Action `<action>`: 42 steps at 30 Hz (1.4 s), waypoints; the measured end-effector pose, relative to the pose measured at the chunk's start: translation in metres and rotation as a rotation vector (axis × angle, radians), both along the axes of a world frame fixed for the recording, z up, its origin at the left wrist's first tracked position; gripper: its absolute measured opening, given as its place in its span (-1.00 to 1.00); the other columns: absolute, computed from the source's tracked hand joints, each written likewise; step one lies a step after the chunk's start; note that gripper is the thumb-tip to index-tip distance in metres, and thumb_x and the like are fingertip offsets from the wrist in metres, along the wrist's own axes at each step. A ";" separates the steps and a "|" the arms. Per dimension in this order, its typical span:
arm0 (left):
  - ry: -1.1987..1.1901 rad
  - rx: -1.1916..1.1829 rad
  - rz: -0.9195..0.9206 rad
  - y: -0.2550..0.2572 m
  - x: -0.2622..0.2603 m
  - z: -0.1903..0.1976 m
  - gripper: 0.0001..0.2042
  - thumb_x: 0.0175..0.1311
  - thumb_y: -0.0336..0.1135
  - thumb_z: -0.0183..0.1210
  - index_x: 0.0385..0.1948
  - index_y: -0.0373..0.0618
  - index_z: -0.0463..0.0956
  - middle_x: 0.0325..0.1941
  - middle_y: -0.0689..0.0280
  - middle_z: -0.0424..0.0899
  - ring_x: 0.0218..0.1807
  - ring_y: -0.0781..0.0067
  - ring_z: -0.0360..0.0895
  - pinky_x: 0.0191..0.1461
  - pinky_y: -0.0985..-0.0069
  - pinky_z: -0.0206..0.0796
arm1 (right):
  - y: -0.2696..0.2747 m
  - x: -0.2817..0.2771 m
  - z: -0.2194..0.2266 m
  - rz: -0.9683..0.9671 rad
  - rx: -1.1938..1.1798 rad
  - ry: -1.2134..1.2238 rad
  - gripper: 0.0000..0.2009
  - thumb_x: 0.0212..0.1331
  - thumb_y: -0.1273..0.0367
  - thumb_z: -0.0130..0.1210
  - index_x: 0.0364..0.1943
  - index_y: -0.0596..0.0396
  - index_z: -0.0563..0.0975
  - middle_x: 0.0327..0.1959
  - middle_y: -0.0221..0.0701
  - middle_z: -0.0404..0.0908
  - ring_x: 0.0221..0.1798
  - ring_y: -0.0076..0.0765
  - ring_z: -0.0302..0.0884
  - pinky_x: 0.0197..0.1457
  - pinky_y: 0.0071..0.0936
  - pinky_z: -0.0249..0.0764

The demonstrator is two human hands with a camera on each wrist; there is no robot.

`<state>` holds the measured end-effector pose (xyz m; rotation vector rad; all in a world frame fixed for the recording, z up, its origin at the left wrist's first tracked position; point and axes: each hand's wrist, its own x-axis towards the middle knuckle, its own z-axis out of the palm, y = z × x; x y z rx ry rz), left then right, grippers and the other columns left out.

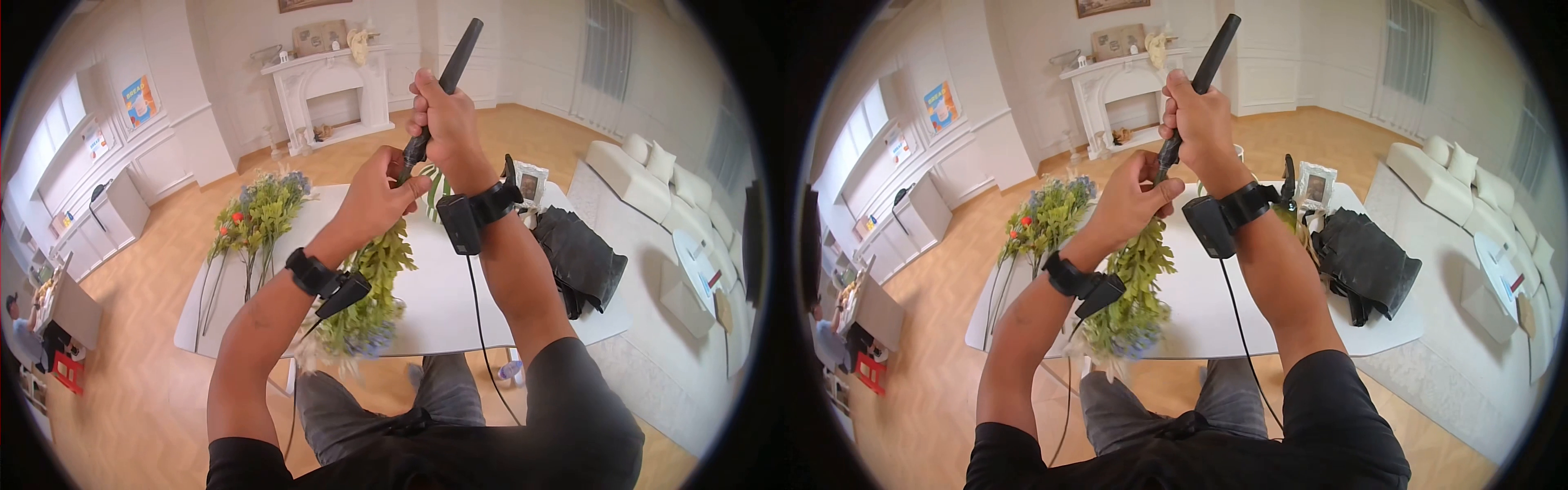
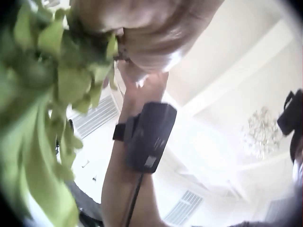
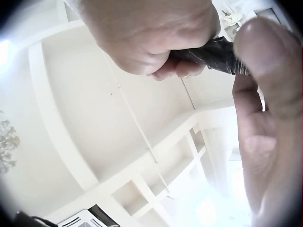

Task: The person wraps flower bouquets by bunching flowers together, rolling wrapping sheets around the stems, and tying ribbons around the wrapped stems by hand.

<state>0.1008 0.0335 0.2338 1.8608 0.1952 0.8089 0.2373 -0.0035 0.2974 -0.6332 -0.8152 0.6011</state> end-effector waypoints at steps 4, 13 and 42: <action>0.024 0.102 0.229 -0.002 0.005 -0.007 -0.72 0.38 -0.27 0.16 -0.13 -0.36 0.46 -0.40 0.27 0.62 -0.45 0.56 0.52 -0.35 0.58 0.39 | -0.004 -0.007 -0.002 -0.101 0.037 0.002 -0.72 0.30 0.25 0.16 -0.35 0.22 0.45 -0.66 -0.49 0.33 -0.67 -0.56 0.26 -0.62 -0.48 0.29; -0.033 -0.456 -0.417 0.004 -0.008 -0.007 -0.68 0.44 -0.15 0.10 -0.08 -0.29 0.48 -0.34 0.29 0.63 -0.35 0.50 0.61 -0.25 0.53 0.49 | -0.008 0.016 -0.007 0.676 0.220 0.052 -0.67 0.29 0.16 0.20 -0.36 0.12 0.39 -0.68 -0.59 0.24 -0.68 -0.62 0.18 -0.64 -0.58 0.17; 0.039 -0.287 0.037 -0.018 0.004 0.003 -0.67 0.42 -0.04 0.09 -0.23 -0.18 0.37 -0.55 0.38 0.43 -0.54 0.57 0.40 -0.39 0.54 0.29 | -0.002 0.000 -0.014 -0.023 -0.118 -0.073 -0.70 0.27 0.27 0.18 -0.54 0.13 0.44 -0.65 -0.46 0.40 -0.66 -0.54 0.30 -0.63 -0.48 0.31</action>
